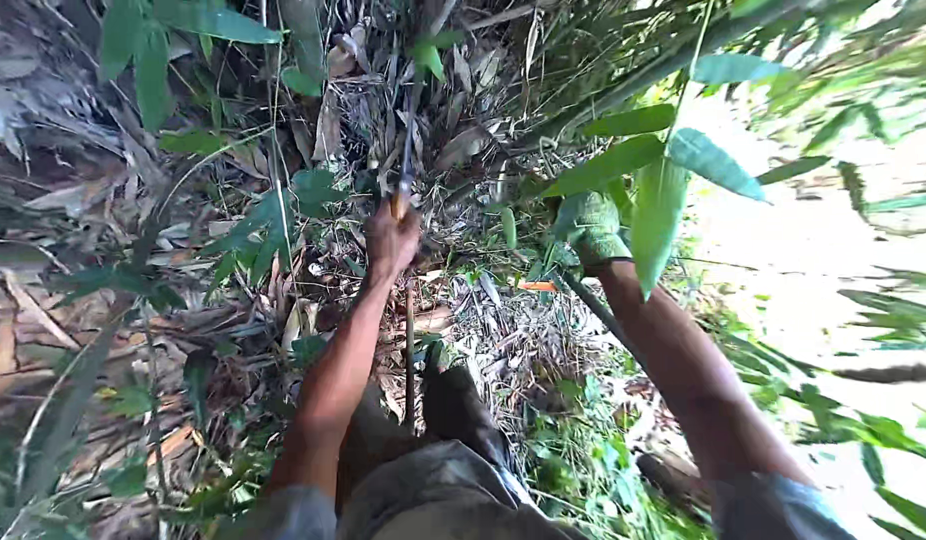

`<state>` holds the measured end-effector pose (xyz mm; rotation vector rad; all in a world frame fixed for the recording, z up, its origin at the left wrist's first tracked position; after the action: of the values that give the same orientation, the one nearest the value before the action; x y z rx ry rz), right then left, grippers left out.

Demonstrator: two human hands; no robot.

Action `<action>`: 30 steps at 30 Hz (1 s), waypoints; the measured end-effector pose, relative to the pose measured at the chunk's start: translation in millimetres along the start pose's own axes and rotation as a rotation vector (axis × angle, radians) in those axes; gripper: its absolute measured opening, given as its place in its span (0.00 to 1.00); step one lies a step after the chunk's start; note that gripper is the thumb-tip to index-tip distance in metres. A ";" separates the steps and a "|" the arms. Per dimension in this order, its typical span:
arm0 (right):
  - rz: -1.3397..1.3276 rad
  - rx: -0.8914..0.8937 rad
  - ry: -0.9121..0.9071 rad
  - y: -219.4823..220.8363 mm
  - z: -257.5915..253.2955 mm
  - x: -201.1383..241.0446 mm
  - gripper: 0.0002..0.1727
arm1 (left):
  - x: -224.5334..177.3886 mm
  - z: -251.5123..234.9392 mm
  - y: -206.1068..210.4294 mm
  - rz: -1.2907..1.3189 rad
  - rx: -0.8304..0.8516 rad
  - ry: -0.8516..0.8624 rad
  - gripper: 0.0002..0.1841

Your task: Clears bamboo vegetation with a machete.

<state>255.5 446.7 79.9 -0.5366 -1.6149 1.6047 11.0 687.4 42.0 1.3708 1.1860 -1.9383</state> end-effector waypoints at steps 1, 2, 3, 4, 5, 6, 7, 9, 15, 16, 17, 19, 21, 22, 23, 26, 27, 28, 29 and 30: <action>-0.022 0.095 0.039 7.4 -4.4 -16.7 0.21 | -17.8 -25.7 -0.5 0.047 -0.117 0.114 0.21; -0.019 0.189 0.117 11.7 -11.6 -25.1 0.23 | -30.2 -52.6 4.5 0.092 -0.248 0.223 0.20; -0.049 0.212 0.183 16.3 -16.7 -29.5 0.23 | -32.8 -79.4 16.8 0.124 -0.406 0.323 0.19; -0.112 0.194 0.240 20.9 -20.2 -30.9 0.23 | -19.4 -103.4 37.5 0.131 -0.537 0.392 0.17; -0.167 0.175 0.287 25.2 -21.5 -32.7 0.22 | 14.8 -118.9 68.4 0.078 -0.569 0.391 0.18; -0.171 0.166 0.312 25.9 -23.6 -37.8 0.22 | 68.3 -121.6 110.4 -0.011 -0.485 0.331 0.20; -0.109 0.174 0.308 24.2 -28.8 -45.9 0.23 | 132.8 -110.0 156.5 -0.110 -0.337 0.218 0.21; 0.060 0.128 0.228 29.0 -36.2 -67.9 0.22 | 239.4 -48.6 203.2 -0.258 0.139 -0.231 0.24; 0.191 0.049 0.075 57.6 -60.6 -114.5 0.25 | 125.8 -1.1 120.5 -0.150 0.250 -0.348 0.21; 0.115 0.007 0.019 61.9 -67.0 -115.0 0.24 | 93.8 -18.3 101.2 -0.099 0.169 -0.264 0.20; 0.030 -0.031 -0.016 68.5 -64.2 -119.3 0.24 | 66.2 -31.3 85.8 -0.033 0.094 -0.180 0.20; -0.041 0.087 0.100 56.9 -53.9 -112.1 0.26 | 6.9 -61.6 62.0 0.128 -0.068 0.045 0.20; 0.009 0.256 0.245 43.5 -51.3 -104.0 0.26 | -44.5 -98.1 46.7 0.295 -0.302 0.311 0.19; 0.036 0.163 0.208 49.8 -54.2 -108.0 0.23 | -59.0 -118.0 46.0 0.383 -0.424 0.433 0.17; 0.049 0.094 0.170 54.2 -58.7 -110.7 0.23 | -58.6 -138.0 55.0 0.434 -0.527 0.517 0.15; 0.025 0.009 0.124 63.0 -58.8 -124.3 0.25 | 61.5 -151.6 157.2 0.143 -0.406 0.339 0.21; 0.008 0.060 0.141 62.2 -41.5 -129.5 0.26 | 128.7 -126.0 203.7 0.034 -0.196 0.137 0.22; 0.079 0.078 0.127 64.7 -30.2 -132.4 0.27 | 184.7 -92.6 234.6 -0.043 0.027 -0.069 0.23; 0.180 -0.014 0.060 73.6 -25.4 -137.2 0.27 | 218.2 -64.1 247.3 -0.068 0.239 -0.275 0.24; 0.222 -0.166 -0.012 76.6 -22.9 -143.3 0.27 | 220.9 -45.2 253.4 -0.063 0.355 -0.417 0.25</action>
<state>342.5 360.8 -29.5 -0.8190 -1.7582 1.6420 146.4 618.1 -261.1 1.0142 0.7193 -2.4136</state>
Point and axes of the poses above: each hand's wrist, its own z-axis away from the middle knuckle, its own y-axis out of the palm, x = y × z, the point moved 4 cm from there along -z, towards the middle knuckle, and after that the axes turned 1 degree about -x, right-handed, at the moved point
